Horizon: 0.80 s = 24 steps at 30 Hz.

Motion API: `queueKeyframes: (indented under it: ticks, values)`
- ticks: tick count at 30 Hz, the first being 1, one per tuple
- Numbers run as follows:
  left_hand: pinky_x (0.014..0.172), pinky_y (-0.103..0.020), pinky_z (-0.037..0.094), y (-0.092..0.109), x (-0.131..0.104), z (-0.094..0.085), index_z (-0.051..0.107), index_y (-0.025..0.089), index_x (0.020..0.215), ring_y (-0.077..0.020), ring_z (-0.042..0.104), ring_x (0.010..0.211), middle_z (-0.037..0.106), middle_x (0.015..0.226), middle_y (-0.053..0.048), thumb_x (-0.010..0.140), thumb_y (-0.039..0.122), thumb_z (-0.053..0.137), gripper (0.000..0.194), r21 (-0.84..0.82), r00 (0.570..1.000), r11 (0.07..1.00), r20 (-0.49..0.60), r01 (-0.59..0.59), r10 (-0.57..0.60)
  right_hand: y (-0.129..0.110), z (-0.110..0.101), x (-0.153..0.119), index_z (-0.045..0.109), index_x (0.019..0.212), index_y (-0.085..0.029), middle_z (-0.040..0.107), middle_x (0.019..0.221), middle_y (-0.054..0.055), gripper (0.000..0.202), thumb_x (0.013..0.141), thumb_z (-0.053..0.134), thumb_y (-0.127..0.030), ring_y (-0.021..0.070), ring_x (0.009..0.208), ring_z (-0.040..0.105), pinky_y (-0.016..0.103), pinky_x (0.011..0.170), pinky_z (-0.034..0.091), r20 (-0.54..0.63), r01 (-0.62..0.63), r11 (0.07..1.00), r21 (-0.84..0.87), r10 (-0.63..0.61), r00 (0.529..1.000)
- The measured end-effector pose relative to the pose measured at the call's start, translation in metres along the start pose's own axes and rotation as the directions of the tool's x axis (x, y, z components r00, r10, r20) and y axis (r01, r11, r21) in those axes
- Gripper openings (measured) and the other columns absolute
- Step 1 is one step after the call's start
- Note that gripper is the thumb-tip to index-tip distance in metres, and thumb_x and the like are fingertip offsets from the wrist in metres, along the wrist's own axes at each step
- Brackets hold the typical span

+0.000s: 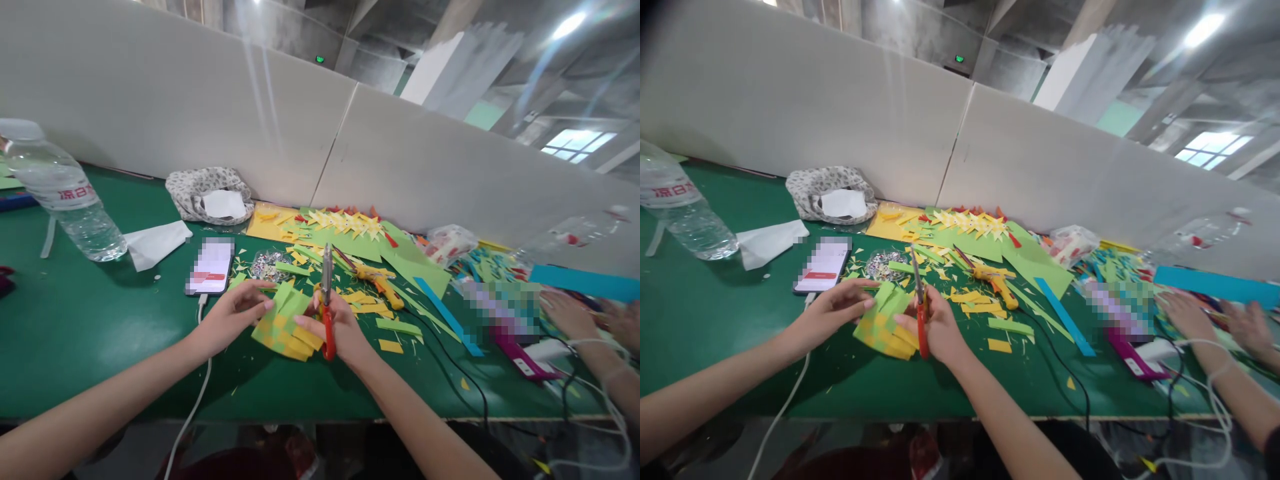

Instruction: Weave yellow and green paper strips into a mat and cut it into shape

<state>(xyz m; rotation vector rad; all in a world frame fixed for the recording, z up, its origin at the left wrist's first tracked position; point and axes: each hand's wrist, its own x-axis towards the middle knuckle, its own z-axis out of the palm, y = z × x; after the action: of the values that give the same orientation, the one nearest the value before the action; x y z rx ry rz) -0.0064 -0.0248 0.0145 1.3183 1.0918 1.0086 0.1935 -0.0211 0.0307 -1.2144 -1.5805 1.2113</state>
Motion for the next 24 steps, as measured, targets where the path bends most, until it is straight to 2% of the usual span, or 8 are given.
queueKeyframes:
  ticks: [3,7,11,15,17,20,22,24]
  values:
    - [0.073,-0.028,0.049,0.001,-0.001,0.001,0.058,0.023,0.106,-0.0197,0.061,0.091,0.065,0.096,-0.004,0.066,0.032,0.072,0.043,-0.068,0.996,0.994,0.027,0.085,-0.083,-0.004,0.000,0.001,0.038,0.067,-0.023,0.048,0.064,-0.007,0.040,0.055,0.075,-0.034,0.0125,0.061,0.050,0.029,0.064,0.045,-0.100,0.000,0.999,0.038,0.003,0.995]
    - [0.071,-0.029,0.049,-0.003,-0.002,0.004,0.062,0.022,0.093,-0.0197,0.063,0.088,0.067,0.094,-0.004,0.068,0.034,0.070,0.029,-0.128,0.961,0.974,0.228,0.187,-0.154,-0.003,0.003,0.002,0.039,0.067,-0.023,0.048,0.063,-0.008,0.040,0.054,0.076,-0.031,0.0123,0.059,0.050,0.029,0.063,0.045,-0.104,-0.033,0.997,0.071,0.041,0.994]
    - [0.061,-0.024,0.043,-0.007,-0.001,0.003,0.062,0.021,0.081,-0.0140,0.059,0.069,0.063,0.074,0.002,0.073,0.035,0.064,0.016,-0.042,0.975,0.997,0.214,0.064,-0.054,-0.001,0.003,0.003,0.039,0.066,-0.023,0.050,0.066,-0.007,0.041,0.052,0.077,-0.030,0.0124,0.062,0.052,0.030,0.067,0.046,-0.119,-0.046,0.992,0.121,0.061,0.991]
    - [0.050,-0.022,0.033,-0.009,-0.003,0.002,0.063,0.021,0.082,-0.0113,0.046,0.055,0.051,0.062,0.004,0.075,0.036,0.061,0.017,0.135,0.971,0.989,0.239,-0.062,0.028,-0.001,0.001,0.002,0.042,0.071,-0.022,0.055,0.074,-0.004,0.043,0.051,0.079,-0.033,0.0132,0.070,0.055,0.030,0.072,0.047,-0.120,-0.081,0.982,0.170,0.103,0.987]
    - [0.050,-0.022,0.032,-0.010,-0.005,0.004,0.063,0.021,0.086,-0.0114,0.046,0.055,0.050,0.061,0.005,0.075,0.036,0.061,0.019,0.149,0.957,0.988,0.289,-0.050,0.005,-0.001,0.002,0.001,0.043,0.072,-0.022,0.054,0.073,-0.004,0.045,0.049,0.080,-0.032,0.0130,0.069,0.055,0.030,0.070,0.048,-0.067,-0.094,0.981,0.171,0.107,0.992]
    - [0.054,-0.023,0.036,-0.011,-0.006,0.006,0.061,0.020,0.085,-0.0123,0.051,0.060,0.057,0.067,0.003,0.075,0.036,0.062,0.019,0.091,0.918,0.995,0.388,0.050,-0.082,-0.001,0.002,0.003,0.042,0.071,-0.022,0.055,0.069,-0.005,0.043,0.051,0.079,-0.033,0.0132,0.064,0.056,0.030,0.066,0.049,-0.047,-0.057,0.982,0.180,0.066,0.997]
    - [0.059,-0.024,0.041,-0.011,-0.006,0.005,0.061,0.019,0.083,-0.0138,0.056,0.066,0.063,0.074,0.001,0.073,0.035,0.063,0.019,0.048,0.896,0.990,0.421,0.135,-0.142,0.000,-0.003,0.007,0.042,0.072,-0.022,0.059,0.066,-0.004,0.042,0.053,0.078,-0.032,0.0144,0.063,0.059,0.032,0.068,0.050,-0.137,-0.004,0.981,0.195,0.032,0.990]
    - [0.061,-0.025,0.044,-0.010,-0.003,0.003,0.060,0.019,0.082,-0.0145,0.059,0.069,0.065,0.078,0.001,0.071,0.035,0.065,0.020,0.034,0.900,0.983,0.396,0.183,-0.181,0.002,-0.012,0.012,0.043,0.073,-0.022,0.062,0.066,-0.004,0.042,0.054,0.078,-0.030,0.0153,0.062,0.061,0.034,0.071,0.050,-0.293,0.057,0.978,0.199,0.003,0.956]
